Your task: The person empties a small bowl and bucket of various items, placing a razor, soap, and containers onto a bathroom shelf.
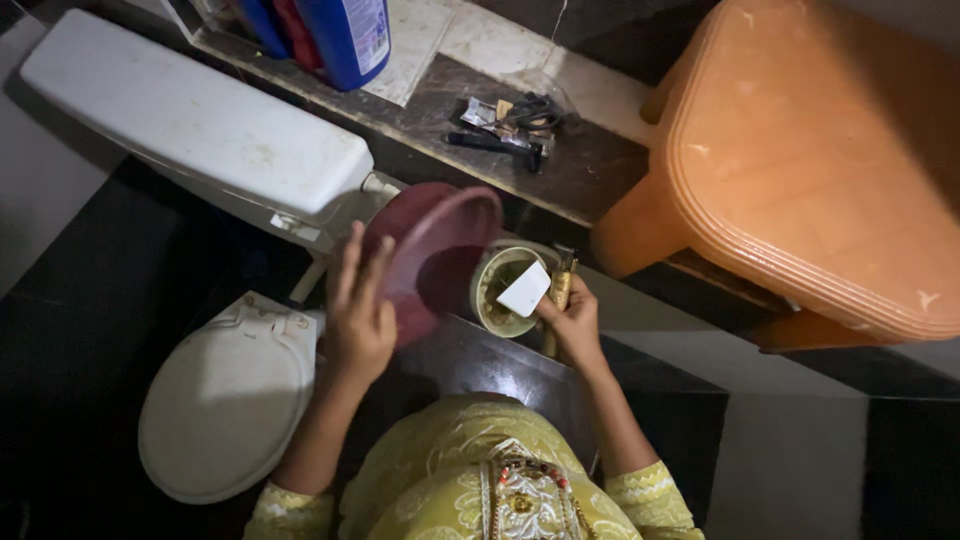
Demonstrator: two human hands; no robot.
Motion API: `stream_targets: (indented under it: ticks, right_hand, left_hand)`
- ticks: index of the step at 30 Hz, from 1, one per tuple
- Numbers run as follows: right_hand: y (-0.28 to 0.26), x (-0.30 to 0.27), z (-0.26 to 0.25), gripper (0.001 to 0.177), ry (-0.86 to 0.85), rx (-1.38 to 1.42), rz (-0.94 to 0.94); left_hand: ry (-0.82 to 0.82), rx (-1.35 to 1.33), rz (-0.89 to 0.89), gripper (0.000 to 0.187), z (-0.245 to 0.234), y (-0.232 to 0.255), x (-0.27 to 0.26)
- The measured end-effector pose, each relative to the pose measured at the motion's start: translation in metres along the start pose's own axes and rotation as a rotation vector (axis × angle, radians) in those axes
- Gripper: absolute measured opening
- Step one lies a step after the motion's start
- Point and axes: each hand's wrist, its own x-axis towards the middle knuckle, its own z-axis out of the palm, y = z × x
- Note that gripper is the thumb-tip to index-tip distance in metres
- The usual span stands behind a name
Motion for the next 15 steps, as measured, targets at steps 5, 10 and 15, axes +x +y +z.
stream_targets:
  ticks: [5, 10, 15]
  right_hand:
    - [-0.003, 0.0, 0.0, 0.034, -0.023, 0.017, 0.002]
    - [0.001, -0.004, -0.002, 0.035, -0.033, 0.07, -0.032]
    - [-0.003, -0.006, -0.003, 0.035, 0.005, 0.014, 0.041]
  left_hand:
    - [0.024, -0.025, 0.065, 0.075, 0.003, -0.005, -0.002]
    - [-0.025, 0.223, 0.13, 0.071, 0.006, -0.002, -0.007]
    - [-0.012, 0.368, 0.179, 0.072, 0.001, 0.003, -0.004]
